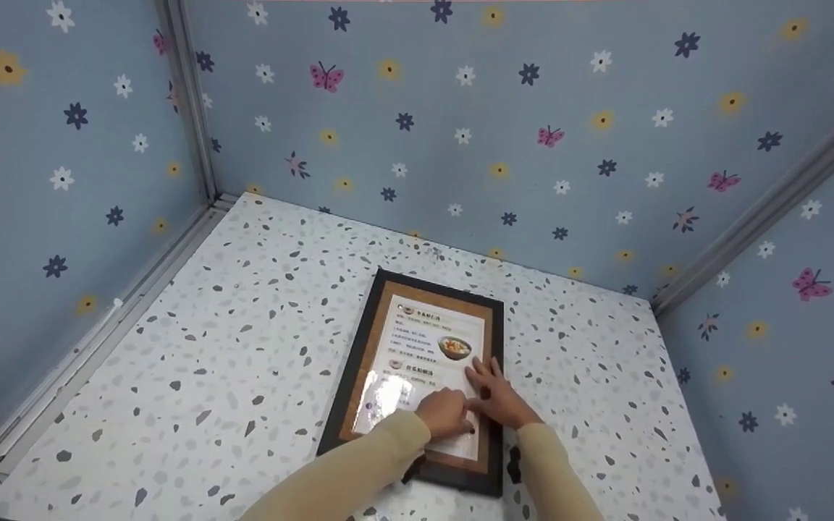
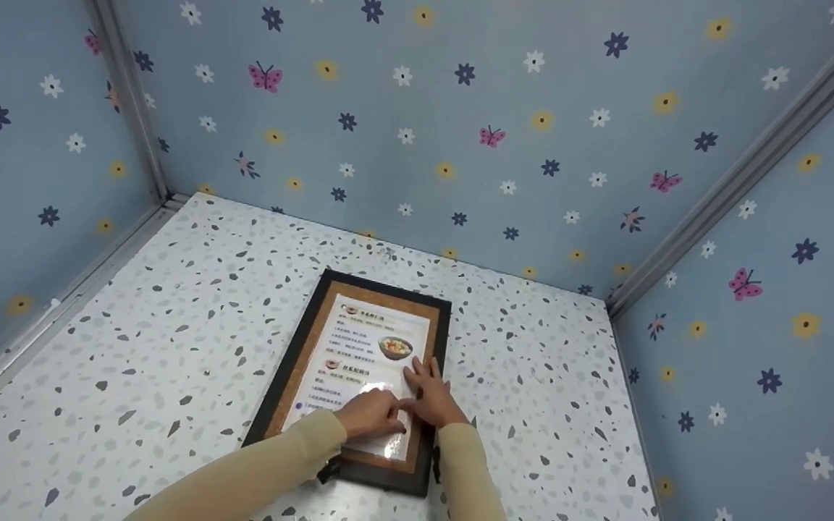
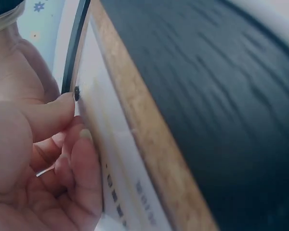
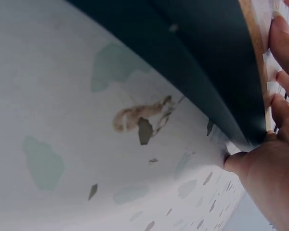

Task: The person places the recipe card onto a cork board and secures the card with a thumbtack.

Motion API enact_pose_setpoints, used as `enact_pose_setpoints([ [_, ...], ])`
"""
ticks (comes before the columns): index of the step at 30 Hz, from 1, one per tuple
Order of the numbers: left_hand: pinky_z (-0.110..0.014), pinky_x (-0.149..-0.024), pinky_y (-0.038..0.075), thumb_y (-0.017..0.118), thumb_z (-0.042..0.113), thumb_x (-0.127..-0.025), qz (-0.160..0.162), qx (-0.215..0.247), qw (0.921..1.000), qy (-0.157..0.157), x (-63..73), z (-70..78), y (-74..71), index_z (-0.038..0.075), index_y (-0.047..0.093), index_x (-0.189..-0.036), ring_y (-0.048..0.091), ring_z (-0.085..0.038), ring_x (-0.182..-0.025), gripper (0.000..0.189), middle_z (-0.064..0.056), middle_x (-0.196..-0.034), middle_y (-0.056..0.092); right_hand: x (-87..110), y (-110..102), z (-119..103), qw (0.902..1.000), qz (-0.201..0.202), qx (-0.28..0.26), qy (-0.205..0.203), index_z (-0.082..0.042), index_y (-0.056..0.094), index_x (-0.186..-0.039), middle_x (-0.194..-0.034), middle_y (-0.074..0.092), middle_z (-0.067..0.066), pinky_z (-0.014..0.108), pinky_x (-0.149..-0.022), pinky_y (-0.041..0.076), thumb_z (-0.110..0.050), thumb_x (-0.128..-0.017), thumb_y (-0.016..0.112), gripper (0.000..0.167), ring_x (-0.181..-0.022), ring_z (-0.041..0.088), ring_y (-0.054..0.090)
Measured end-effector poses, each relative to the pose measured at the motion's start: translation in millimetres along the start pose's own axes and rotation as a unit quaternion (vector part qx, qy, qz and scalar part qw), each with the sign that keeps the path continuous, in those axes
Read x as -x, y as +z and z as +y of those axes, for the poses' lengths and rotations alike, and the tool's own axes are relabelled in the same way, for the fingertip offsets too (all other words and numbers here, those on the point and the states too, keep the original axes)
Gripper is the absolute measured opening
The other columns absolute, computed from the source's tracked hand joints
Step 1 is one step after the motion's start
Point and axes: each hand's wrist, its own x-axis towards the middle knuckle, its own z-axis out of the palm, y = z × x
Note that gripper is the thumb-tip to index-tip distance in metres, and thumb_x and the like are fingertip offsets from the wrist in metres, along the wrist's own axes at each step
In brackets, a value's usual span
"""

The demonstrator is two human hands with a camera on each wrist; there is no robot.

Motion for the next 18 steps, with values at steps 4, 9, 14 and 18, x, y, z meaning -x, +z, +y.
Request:
enact_pose_setpoints([
  [4, -0.03, -0.055, 0.044, 0.066, 0.011, -0.088, -0.044, -0.013, 0.9989, 0.011, 6.9, 1.3, -15.1, 0.008, 0.06, -0.068, 0.049, -0.016, -0.054, 0.021, -0.001, -0.06, 0.053, 0.7, -2.5, 0.9, 0.9997, -0.001, 0.003, -0.026, -0.021, 0.038, -0.153, -0.164, 0.014, -0.002, 0.062, -0.113, 0.011, -0.036, -0.089, 0.072, 0.074, -0.149, 0.032, -0.007],
  [9, -0.024, -0.048, 0.035, 0.062, 0.005, -0.085, -0.074, 0.007, 0.9969, 0.024, 21.1, -10.9, -35.7, 0.012, 0.052, -0.056, 0.041, -0.011, -0.047, 0.031, 0.004, -0.051, 0.045, 2.4, -4.0, 2.8, 0.9989, -0.002, 0.002, -0.048, -0.016, 0.037, -0.153, -0.164, 0.014, 0.001, 0.06, -0.114, 0.011, -0.034, -0.09, 0.072, 0.074, -0.149, 0.035, -0.009],
  [14, -0.027, -0.065, 0.047, 0.059, 0.003, -0.089, -0.058, 0.045, 0.9962, 0.046, 31.2, -43.0, -58.6, 0.004, 0.073, -0.081, 0.056, -0.012, -0.068, 0.016, 0.002, -0.073, 0.063, 3.6, -3.3, 2.8, 0.9986, -0.005, -0.007, -0.053, -0.015, 0.036, -0.153, -0.164, 0.013, 0.003, 0.06, -0.114, 0.009, -0.034, -0.09, 0.072, 0.075, -0.148, 0.035, -0.01],
  [18, -0.038, -0.085, 0.05, 0.06, 0.001, -0.091, 0.004, 0.086, 0.9957, 0.034, 48.7, -78.2, -89.2, 0.004, 0.072, -0.103, 0.061, -0.019, -0.093, 0.017, -0.004, -0.1, 0.067, 2.6, -2.3, 1.1, 0.9995, -0.009, -0.002, -0.029, -0.021, 0.035, -0.154, -0.164, 0.011, -0.003, 0.06, -0.114, 0.009, -0.039, -0.089, 0.071, 0.077, -0.149, 0.031, -0.011],
])
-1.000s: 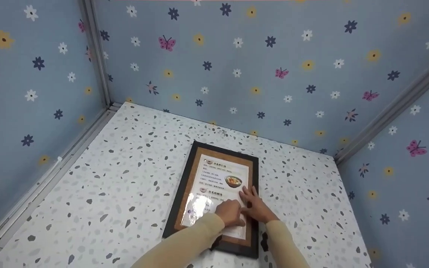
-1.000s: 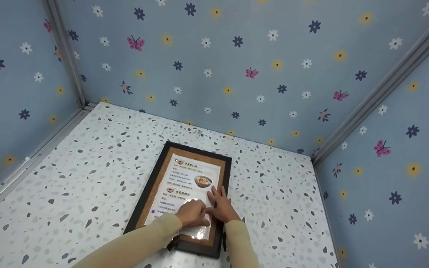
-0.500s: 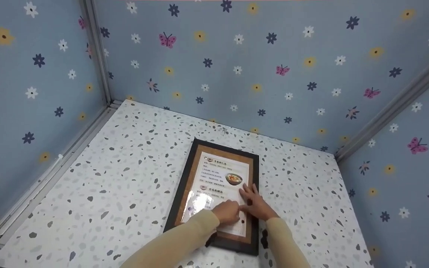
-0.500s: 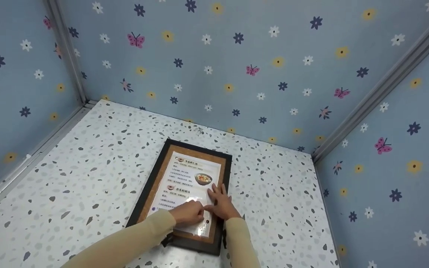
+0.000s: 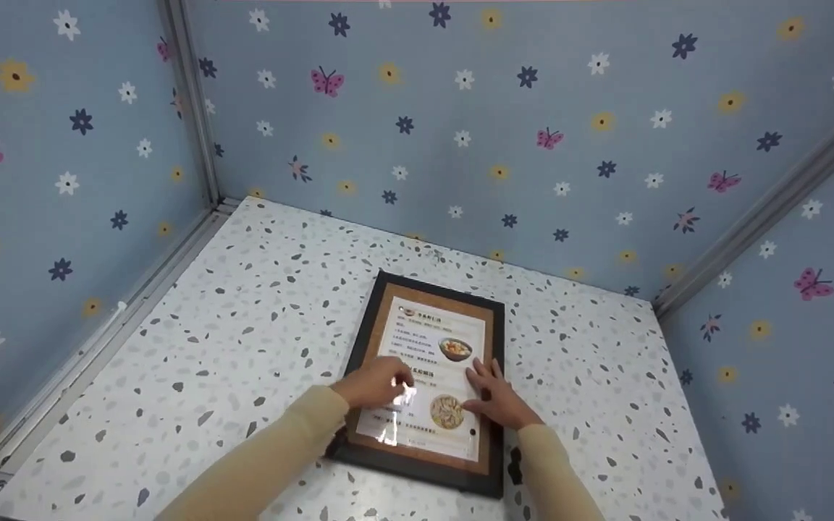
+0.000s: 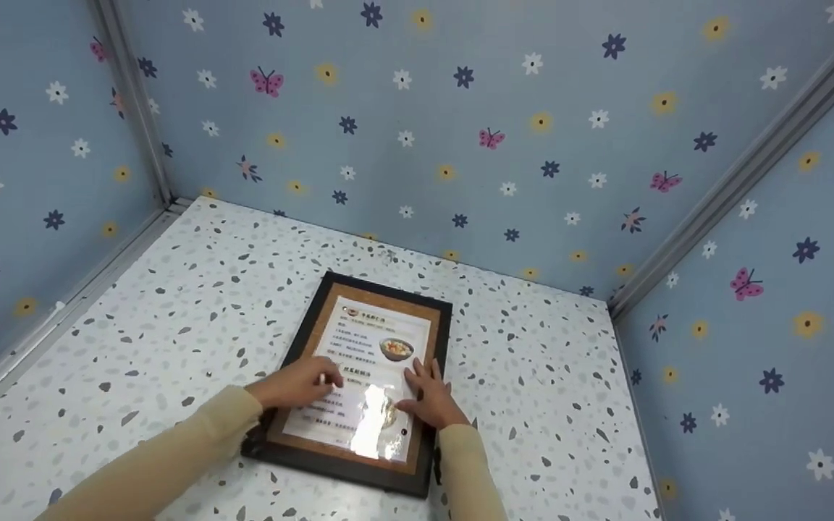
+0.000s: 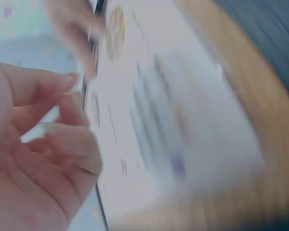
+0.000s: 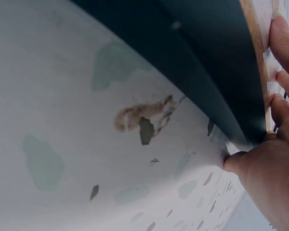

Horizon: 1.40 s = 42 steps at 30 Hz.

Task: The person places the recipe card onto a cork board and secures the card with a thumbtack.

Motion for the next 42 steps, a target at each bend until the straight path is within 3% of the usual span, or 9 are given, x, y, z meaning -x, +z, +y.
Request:
enact_pose_setpoints([
  [3, -0.04, -0.082, 0.052, 0.062, 0.002, -0.09, 0.072, 0.002, 0.996, -0.054, 19.9, -25.5, -30.9, 0.004, 0.07, -0.106, 0.061, -0.02, -0.088, 0.019, -0.005, -0.098, 0.066, -0.8, -0.2, -0.3, 0.9999, 0.0, 0.003, 0.014, -0.024, 0.035, -0.154, -0.164, 0.01, -0.006, 0.06, -0.114, 0.009, -0.041, -0.088, 0.072, 0.077, -0.149, 0.028, -0.011],
  [6, -0.041, -0.073, 0.052, 0.06, 0.003, -0.089, 0.131, -0.026, 0.9838, -0.12, 41.7, -53.0, -59.6, 0.004, 0.069, -0.106, 0.059, -0.02, -0.079, 0.02, -0.005, -0.092, 0.064, -0.6, -1.2, -0.9, 0.9997, 0.003, 0.004, 0.022, -0.025, 0.035, -0.154, -0.164, 0.01, -0.008, 0.059, -0.114, 0.009, -0.04, -0.088, 0.073, 0.077, -0.149, 0.027, -0.011],
  [9, -0.044, -0.07, 0.05, 0.058, 0.004, -0.089, 0.153, -0.05, 0.973, -0.166, 62.7, -76.7, -79.7, 0.002, 0.068, -0.106, 0.059, -0.022, -0.075, 0.02, -0.008, -0.089, 0.063, -0.4, -1.8, -1.3, 0.9998, 0.003, 0.006, 0.019, -0.024, 0.036, -0.154, -0.164, 0.011, -0.006, 0.06, -0.114, 0.01, -0.039, -0.088, 0.073, 0.077, -0.149, 0.029, -0.01],
  [12, -0.047, -0.071, 0.05, 0.058, 0.004, -0.089, 0.148, -0.051, 0.9685, -0.194, 80.4, -93.8, -89.5, -0.001, 0.067, -0.106, 0.059, -0.025, -0.076, 0.02, -0.01, -0.09, 0.064, 0.1, -1.7, -1.5, 0.9998, 0.001, 0.007, 0.018, -0.023, 0.036, -0.154, -0.164, 0.011, -0.005, 0.061, -0.113, 0.01, -0.04, -0.088, 0.073, 0.078, -0.149, 0.03, -0.01],
  [18, -0.044, -0.069, 0.048, 0.062, 0.007, -0.087, 0.128, -0.036, 0.9638, -0.231, 100.6, -109.1, -90.5, 0.001, 0.066, -0.097, 0.056, -0.024, -0.075, 0.013, -0.009, -0.088, 0.062, 0.9, -0.3, -1.4, 0.9999, 0.0, 0.007, 0.014, -0.023, 0.036, -0.154, -0.164, 0.01, -0.004, 0.061, -0.113, 0.01, -0.04, -0.088, 0.072, 0.077, -0.149, 0.029, -0.01],
  [24, -0.046, -0.072, 0.048, 0.064, 0.007, -0.087, 0.123, -0.047, 0.964, -0.231, 106.8, -113.2, -84.7, 0.002, 0.067, -0.095, 0.057, -0.025, -0.077, 0.01, -0.008, -0.088, 0.062, 1.5, 0.4, 0.1, 0.9999, 0.0, 0.002, -0.017, -0.015, 0.037, -0.153, -0.164, 0.013, 0.003, 0.062, -0.113, 0.01, -0.036, -0.089, 0.072, 0.076, -0.149, 0.034, -0.009],
  [29, -0.048, -0.077, 0.05, 0.063, 0.005, -0.09, 0.123, -0.043, 0.9625, -0.238, 108.7, -115.6, -81.7, 0.001, 0.069, -0.096, 0.059, -0.025, -0.08, 0.009, -0.009, -0.09, 0.065, 0.2, 2.9, 1.2, 0.9997, -0.001, -0.003, -0.024, -0.014, 0.035, -0.154, -0.164, 0.013, 0.003, 0.06, -0.114, 0.009, -0.034, -0.091, 0.071, 0.075, -0.149, 0.034, -0.01],
  [37, -0.041, -0.068, 0.048, 0.06, 0.003, -0.09, 0.119, -0.048, 0.9654, -0.227, 104.9, -119.1, -80.8, 0.004, 0.068, -0.089, 0.056, -0.022, -0.072, 0.008, -0.005, -0.08, 0.061, -0.6, 4.2, 0.5, 1.0, 0.002, 0.002, 0.003, -0.02, 0.035, -0.154, -0.164, 0.013, -0.003, 0.06, -0.114, 0.008, -0.037, -0.09, 0.071, 0.076, -0.149, 0.03, -0.01],
  [42, -0.043, -0.071, 0.048, 0.063, 0.006, -0.088, 0.119, -0.048, 0.9672, -0.219, 99.7, -118.6, -78.9, 0.004, 0.067, -0.098, 0.056, -0.023, -0.076, 0.01, -0.006, -0.087, 0.06, -0.5, 3.5, 1.1, 0.9999, 0.005, 0.006, 0.009, -0.022, 0.035, -0.154, -0.164, 0.012, -0.005, 0.06, -0.114, 0.007, -0.039, -0.089, 0.071, 0.076, -0.149, 0.028, -0.01],
])
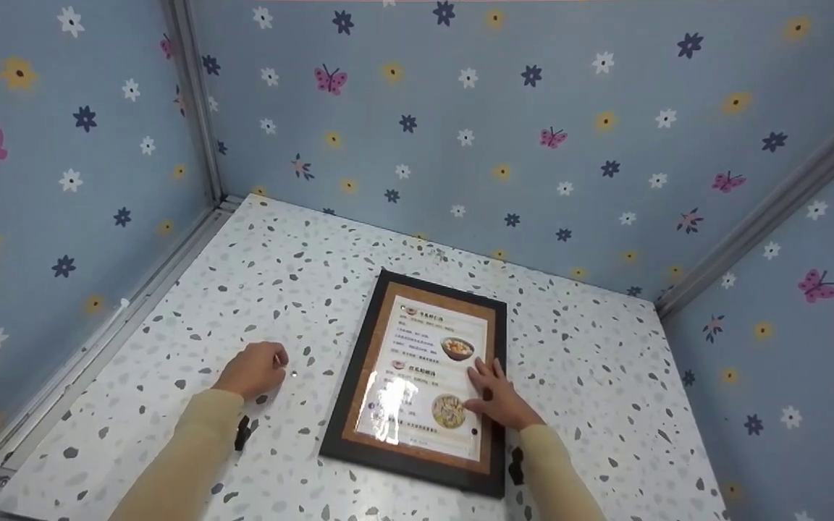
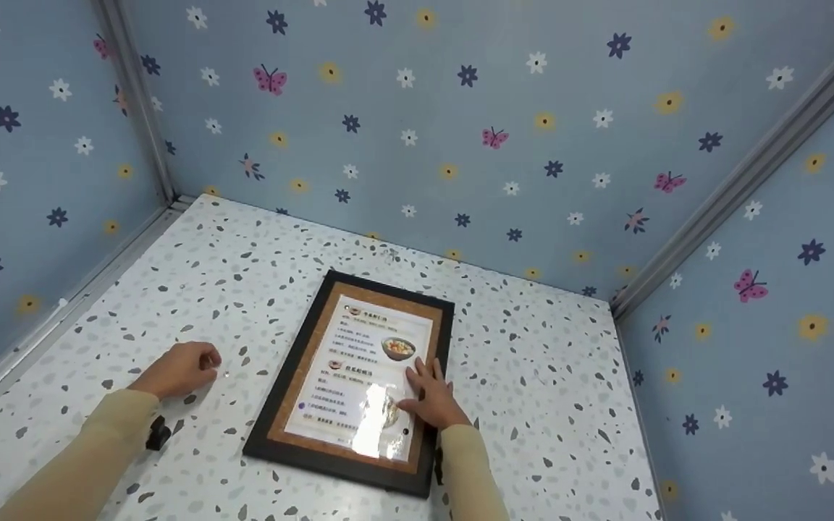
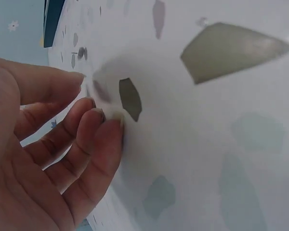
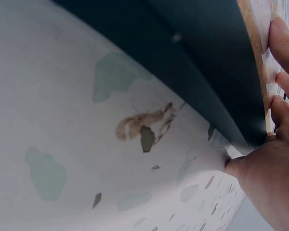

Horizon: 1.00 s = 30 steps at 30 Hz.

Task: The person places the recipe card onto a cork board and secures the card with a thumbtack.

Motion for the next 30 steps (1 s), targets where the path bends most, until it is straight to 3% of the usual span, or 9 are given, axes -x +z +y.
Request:
enact_pose_setpoints([
  [4, -0.043, -0.073, 0.048, 0.068, 0.011, -0.089, -0.004, -0.004, 0.9998, 0.019, -3.0, 2.4, 4.3, 0.004, 0.069, -0.101, 0.057, -0.022, -0.078, 0.014, -0.006, -0.09, 0.062, 0.2, 0.1, 1.9, 0.9999, -0.001, -0.002, -0.01, -0.02, 0.035, -0.154, -0.164, 0.012, -0.002, 0.062, -0.113, 0.007, -0.038, -0.089, 0.071, 0.076, -0.149, 0.031, -0.01],
  [8, -0.041, -0.07, 0.048, 0.067, 0.01, -0.09, -0.011, -0.015, 0.9992, 0.035, -4.5, 5.7, 7.6, 0.006, 0.07, -0.094, 0.056, -0.021, -0.076, 0.006, -0.004, -0.086, 0.061, 0.2, 0.5, 3.1, 0.9998, 0.002, -0.006, -0.019, -0.018, 0.036, -0.154, -0.164, 0.013, 0.0, 0.063, -0.113, 0.007, -0.037, -0.09, 0.071, 0.076, -0.149, 0.032, -0.01],
  [14, -0.035, -0.056, 0.045, 0.061, 0.004, -0.087, -0.034, 0.016, 0.9991, 0.02, -0.9, 9.6, 7.5, 0.007, 0.069, -0.094, 0.054, -0.019, -0.058, 0.011, -0.004, -0.084, 0.06, 0.0, -1.0, 4.0, 0.9984, 0.003, -0.018, -0.054, -0.011, 0.036, -0.153, -0.163, 0.015, 0.007, 0.063, -0.113, 0.006, -0.033, -0.091, 0.071, 0.074, -0.148, 0.038, -0.009],
  [21, -0.033, -0.055, 0.045, 0.064, 0.008, -0.088, -0.029, 0.021, 0.9987, 0.035, -4.4, 5.2, 9.5, 0.011, 0.065, -0.083, 0.054, -0.018, -0.061, 0.006, -0.002, -0.077, 0.058, -0.4, 0.0, 3.9, 0.9997, 0.002, -0.007, -0.024, -0.018, 0.037, -0.153, -0.164, 0.014, 0.0, 0.062, -0.113, 0.006, -0.038, -0.089, 0.071, 0.076, -0.149, 0.032, -0.009],
  [25, -0.031, -0.056, 0.047, 0.063, 0.008, -0.09, -0.014, 0.076, 0.9966, 0.027, -5.7, 9.0, 10.6, 0.009, 0.062, -0.084, 0.056, -0.018, -0.063, 0.007, -0.004, -0.08, 0.06, -0.6, 0.6, 3.1, 0.9999, 0.002, -0.008, -0.012, -0.021, 0.036, -0.153, -0.164, 0.013, -0.002, 0.062, -0.113, 0.006, -0.038, -0.089, 0.072, 0.076, -0.149, 0.029, -0.01],
  [30, -0.033, -0.058, 0.053, 0.067, 0.006, -0.092, -0.013, 0.175, 0.9842, 0.029, -7.9, 16.5, 12.6, 0.005, 0.061, -0.087, 0.062, -0.021, -0.069, 0.008, -0.007, -0.085, 0.064, -0.6, 1.2, 1.6, 0.9999, 0.003, -0.01, -0.01, -0.022, 0.035, -0.154, -0.164, 0.012, -0.004, 0.061, -0.114, 0.006, -0.038, -0.09, 0.071, 0.075, -0.149, 0.029, -0.011],
])
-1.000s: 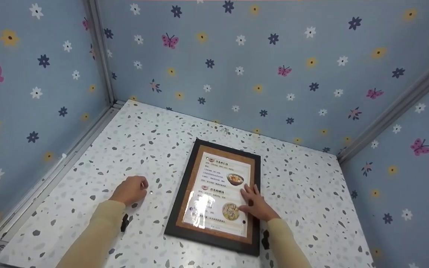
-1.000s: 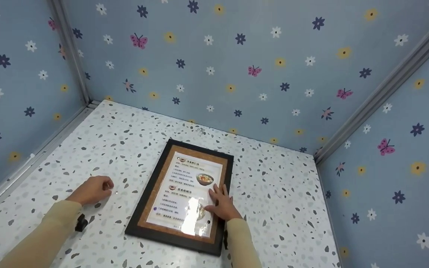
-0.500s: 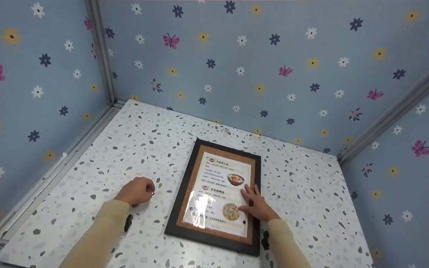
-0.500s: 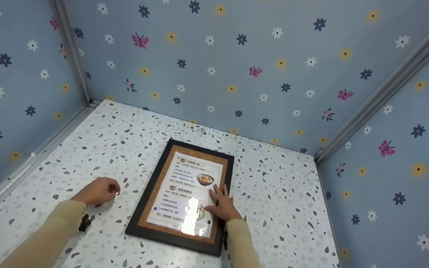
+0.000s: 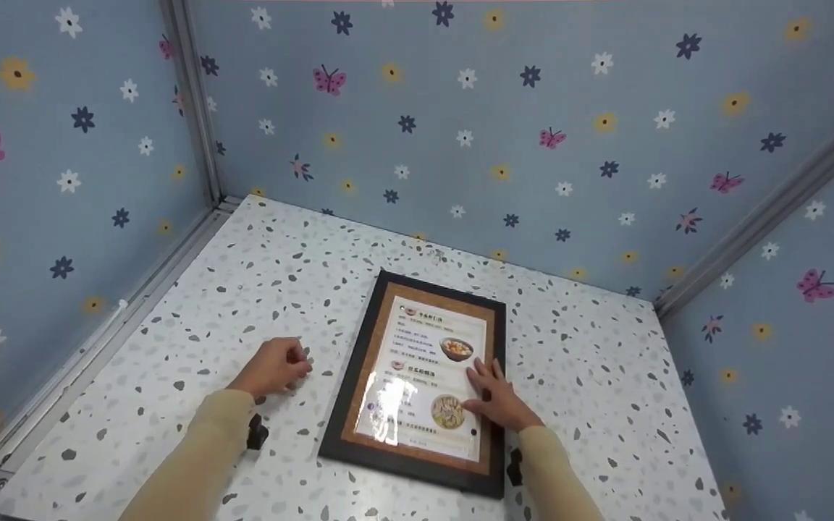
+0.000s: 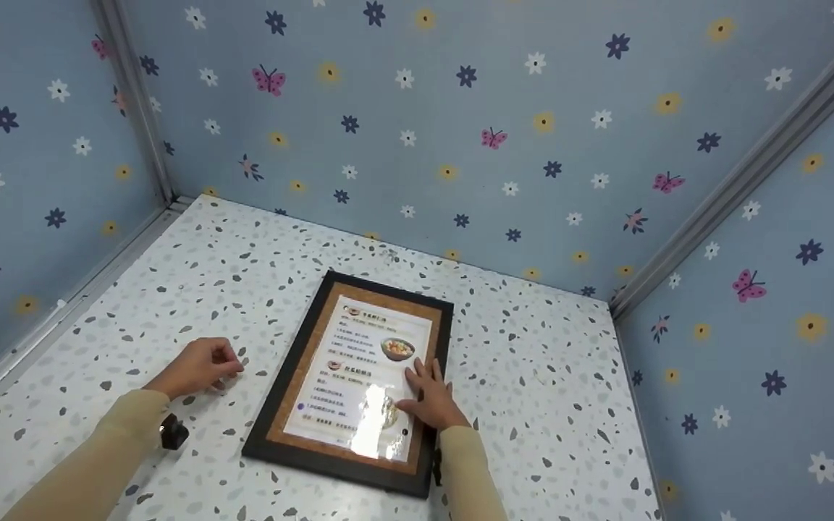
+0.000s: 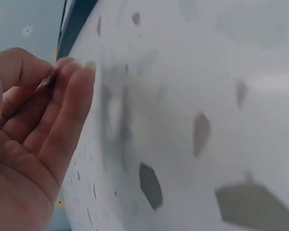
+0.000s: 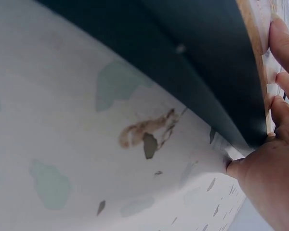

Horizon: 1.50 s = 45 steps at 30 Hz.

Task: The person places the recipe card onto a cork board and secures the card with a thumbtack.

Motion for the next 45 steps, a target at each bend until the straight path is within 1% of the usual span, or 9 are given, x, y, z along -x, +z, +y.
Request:
enact_pose_setpoints([
  [2, -0.034, -0.06, 0.054, 0.067, 0.003, -0.092, -0.003, 0.017, 0.9998, -0.007, -0.8, 0.8, 0.9, 0.002, 0.062, -0.09, 0.064, -0.022, -0.07, 0.006, -0.009, -0.085, 0.065, 0.3, 0.8, -0.5, 1.0, -0.003, -0.002, -0.001, -0.022, 0.035, -0.154, -0.164, 0.011, -0.004, 0.062, -0.113, 0.006, -0.038, -0.09, 0.071, 0.075, -0.149, 0.029, -0.011],
  [7, -0.033, -0.07, 0.052, 0.069, -0.004, -0.085, -0.011, -0.011, 0.9994, -0.03, -3.5, 1.9, -0.7, 0.001, 0.066, -0.097, 0.062, -0.02, -0.08, 0.014, -0.008, -0.09, 0.067, 1.8, 1.3, -1.0, 1.0, -0.007, -0.003, -0.006, -0.022, 0.034, -0.154, -0.164, 0.011, -0.003, 0.064, -0.112, 0.003, -0.039, -0.09, 0.07, 0.076, -0.149, 0.03, -0.011],
  [10, -0.038, -0.078, 0.05, 0.069, -0.008, -0.082, -0.023, -0.027, 0.9992, -0.021, -4.0, 3.9, -3.8, 0.0, 0.067, -0.098, 0.061, -0.022, -0.087, 0.018, -0.009, -0.095, 0.067, 1.8, 0.8, -0.3, 0.9999, -0.001, -0.003, -0.016, -0.019, 0.035, -0.154, -0.164, 0.012, 0.0, 0.064, -0.112, 0.003, -0.037, -0.091, 0.07, 0.075, -0.149, 0.032, -0.01],
  [14, -0.043, -0.083, 0.048, 0.071, -0.006, -0.081, -0.009, -0.052, 0.9985, -0.011, -3.6, 4.8, -6.7, 0.003, 0.069, -0.091, 0.06, -0.023, -0.086, 0.013, -0.008, -0.091, 0.067, 1.3, 1.3, 0.0, 0.9997, 0.006, 0.002, -0.023, -0.016, 0.037, -0.153, -0.164, 0.014, 0.003, 0.062, -0.114, 0.007, -0.035, -0.091, 0.071, 0.074, -0.149, 0.035, -0.008],
  [20, -0.039, -0.078, 0.048, 0.068, -0.006, -0.079, 0.008, -0.06, 0.9982, -0.006, -2.9, 1.7, -7.3, 0.003, 0.072, -0.087, 0.06, -0.022, -0.082, 0.013, -0.006, -0.086, 0.068, 0.6, 2.3, -0.8, 0.9999, 0.01, 0.007, -0.006, -0.02, 0.036, -0.154, -0.164, 0.014, -0.001, 0.061, -0.114, 0.007, -0.038, -0.09, 0.071, 0.074, -0.149, 0.032, -0.009],
  [27, -0.039, -0.077, 0.049, 0.063, -0.004, -0.085, 0.012, -0.06, 0.9981, 0.009, -2.8, -5.9, -3.4, 0.002, 0.073, -0.092, 0.06, -0.019, -0.081, 0.013, -0.005, -0.087, 0.068, 0.5, 2.6, -1.3, 0.9999, 0.011, 0.012, 0.001, -0.022, 0.036, -0.154, -0.164, 0.013, -0.002, 0.063, -0.113, 0.007, -0.039, -0.09, 0.07, 0.075, -0.149, 0.03, -0.009],
  [33, -0.044, -0.082, 0.049, 0.061, 0.0, -0.093, 0.016, -0.067, 0.9974, -0.021, -3.7, -8.1, -2.3, 0.0, 0.07, -0.103, 0.061, -0.024, -0.088, 0.014, -0.01, -0.096, 0.067, 0.9, 1.3, -2.0, 0.9999, 0.013, 0.011, 0.001, -0.022, 0.036, -0.154, -0.164, 0.013, -0.001, 0.063, -0.113, 0.006, -0.038, -0.09, 0.07, 0.073, -0.149, 0.03, -0.009],
  [36, -0.043, -0.081, 0.049, 0.059, -0.002, -0.093, 0.017, -0.086, 0.9957, -0.031, -3.3, -6.6, -3.6, -0.001, 0.069, -0.105, 0.059, -0.025, -0.089, 0.015, -0.012, -0.099, 0.065, 1.1, 0.4, -2.5, 0.9998, 0.013, 0.012, 0.002, -0.022, 0.036, -0.154, -0.164, 0.013, -0.002, 0.063, -0.113, 0.005, -0.038, -0.091, 0.07, 0.073, -0.149, 0.03, -0.009],
  [45, -0.036, -0.058, 0.046, 0.059, -0.002, -0.079, -0.044, -0.139, 0.9878, -0.056, 7.1, -5.4, -13.2, 0.005, 0.066, -0.097, 0.055, -0.022, -0.065, 0.02, -0.008, -0.09, 0.059, 2.1, 1.5, -0.5, 0.9992, 0.011, 0.005, -0.038, -0.011, 0.036, -0.153, -0.164, 0.015, 0.008, 0.065, -0.112, 0.002, -0.034, -0.093, 0.069, 0.072, -0.149, 0.037, -0.008],
])
